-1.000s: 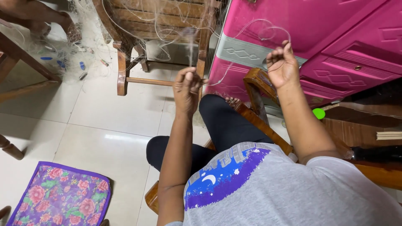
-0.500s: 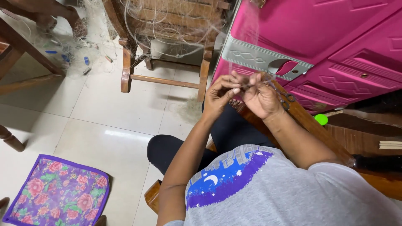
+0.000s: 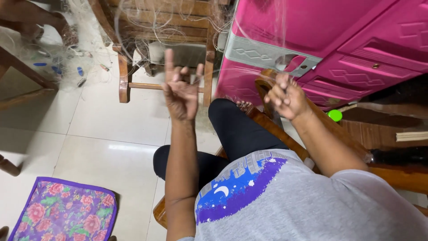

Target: A person is untangling and repairing a fishing net using their hands and a pair of scissors.

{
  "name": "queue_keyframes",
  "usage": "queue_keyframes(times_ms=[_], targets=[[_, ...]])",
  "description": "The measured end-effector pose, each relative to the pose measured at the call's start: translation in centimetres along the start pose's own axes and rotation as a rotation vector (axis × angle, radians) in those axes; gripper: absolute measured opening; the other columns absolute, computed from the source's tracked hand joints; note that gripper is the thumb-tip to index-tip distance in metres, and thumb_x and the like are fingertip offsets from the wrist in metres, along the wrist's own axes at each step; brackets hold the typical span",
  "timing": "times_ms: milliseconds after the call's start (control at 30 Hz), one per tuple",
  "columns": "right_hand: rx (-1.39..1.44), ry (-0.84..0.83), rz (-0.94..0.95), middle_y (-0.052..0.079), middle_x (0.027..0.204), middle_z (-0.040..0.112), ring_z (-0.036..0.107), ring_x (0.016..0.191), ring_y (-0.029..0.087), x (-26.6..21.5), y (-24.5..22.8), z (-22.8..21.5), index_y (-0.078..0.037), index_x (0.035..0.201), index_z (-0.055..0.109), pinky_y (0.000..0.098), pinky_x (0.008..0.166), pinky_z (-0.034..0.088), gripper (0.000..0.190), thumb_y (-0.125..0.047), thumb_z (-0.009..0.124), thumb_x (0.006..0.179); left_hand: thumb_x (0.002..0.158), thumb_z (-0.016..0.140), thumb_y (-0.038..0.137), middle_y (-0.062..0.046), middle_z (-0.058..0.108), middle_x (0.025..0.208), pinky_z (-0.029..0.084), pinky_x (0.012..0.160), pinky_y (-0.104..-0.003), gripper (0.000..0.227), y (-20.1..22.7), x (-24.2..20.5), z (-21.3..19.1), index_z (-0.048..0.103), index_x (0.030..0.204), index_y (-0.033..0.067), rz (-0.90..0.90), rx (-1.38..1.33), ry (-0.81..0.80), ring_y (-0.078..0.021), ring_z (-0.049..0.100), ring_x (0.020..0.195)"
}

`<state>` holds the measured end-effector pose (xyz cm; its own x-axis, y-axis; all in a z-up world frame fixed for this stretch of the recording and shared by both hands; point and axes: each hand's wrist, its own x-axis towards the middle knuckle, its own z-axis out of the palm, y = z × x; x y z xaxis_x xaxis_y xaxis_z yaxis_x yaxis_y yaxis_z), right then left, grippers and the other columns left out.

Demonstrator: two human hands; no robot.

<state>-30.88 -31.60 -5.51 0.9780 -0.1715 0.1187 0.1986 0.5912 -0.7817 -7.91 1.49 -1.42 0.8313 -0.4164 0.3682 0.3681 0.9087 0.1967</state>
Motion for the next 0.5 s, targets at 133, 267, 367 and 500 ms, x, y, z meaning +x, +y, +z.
queue_keyframes(times_ms=[133, 267, 367, 500], targets=[[-0.123, 0.144, -0.125, -0.01, 0.052, 0.048, 0.07, 0.066, 0.013, 2.3, -4.6, 1.4, -0.032, 0.102, 0.061, 0.0441, 0.106, 0.072, 0.038, -0.054, 0.047, 0.129, 0.126, 0.066, 0.044, 0.012, 0.057, 0.11, 0.048, 0.149, -0.067, 0.029, 2.0, 0.4, -6.5, 0.078, 0.149, 0.0311, 0.068, 0.015, 0.07, -0.0087, 0.064, 0.113], [-0.232, 0.356, -0.239, -0.008, 0.062, 0.048, 0.063, 0.067, 0.014, 3.1, -6.5, 4.0, -0.026, 0.1, 0.07, 0.0383, 0.089, 0.066, 0.035, -0.052, 0.068, 0.122, 0.12, 0.072, 0.038, 0.003, 0.067, 0.101, 0.066, 0.124, -0.052, 0.02, 4.1, 0.5, -7.0, 0.074, 0.132, 0.0215, 0.101, 0.033, 0.282, -0.0141, 0.072, 0.094], [-0.23, 0.346, -0.265, -0.007, 0.061, 0.046, 0.063, 0.066, 0.015, 3.5, -6.4, 3.7, -0.025, 0.101, 0.069, 0.0384, 0.089, 0.066, 0.034, -0.052, 0.071, 0.121, 0.122, 0.07, 0.037, 0.001, 0.07, 0.105, 0.068, 0.116, -0.044, 0.016, 4.3, 0.6, -7.7, 0.074, 0.127, 0.0219, 0.093, 0.06, 0.309, -0.0154, 0.074, 0.097], [-0.239, 0.342, -0.267, -0.005, 0.065, 0.05, 0.064, 0.069, 0.016, 3.5, -6.2, 4.0, -0.023, 0.104, 0.07, 0.0405, 0.09, 0.069, 0.034, -0.049, 0.064, 0.125, 0.121, 0.07, 0.034, -0.002, 0.071, 0.11, 0.068, 0.118, -0.042, 0.016, 4.3, 0.7, -9.9, 0.074, 0.126, 0.0197, 0.095, 0.001, 0.327, -0.0175, 0.073, 0.103]])
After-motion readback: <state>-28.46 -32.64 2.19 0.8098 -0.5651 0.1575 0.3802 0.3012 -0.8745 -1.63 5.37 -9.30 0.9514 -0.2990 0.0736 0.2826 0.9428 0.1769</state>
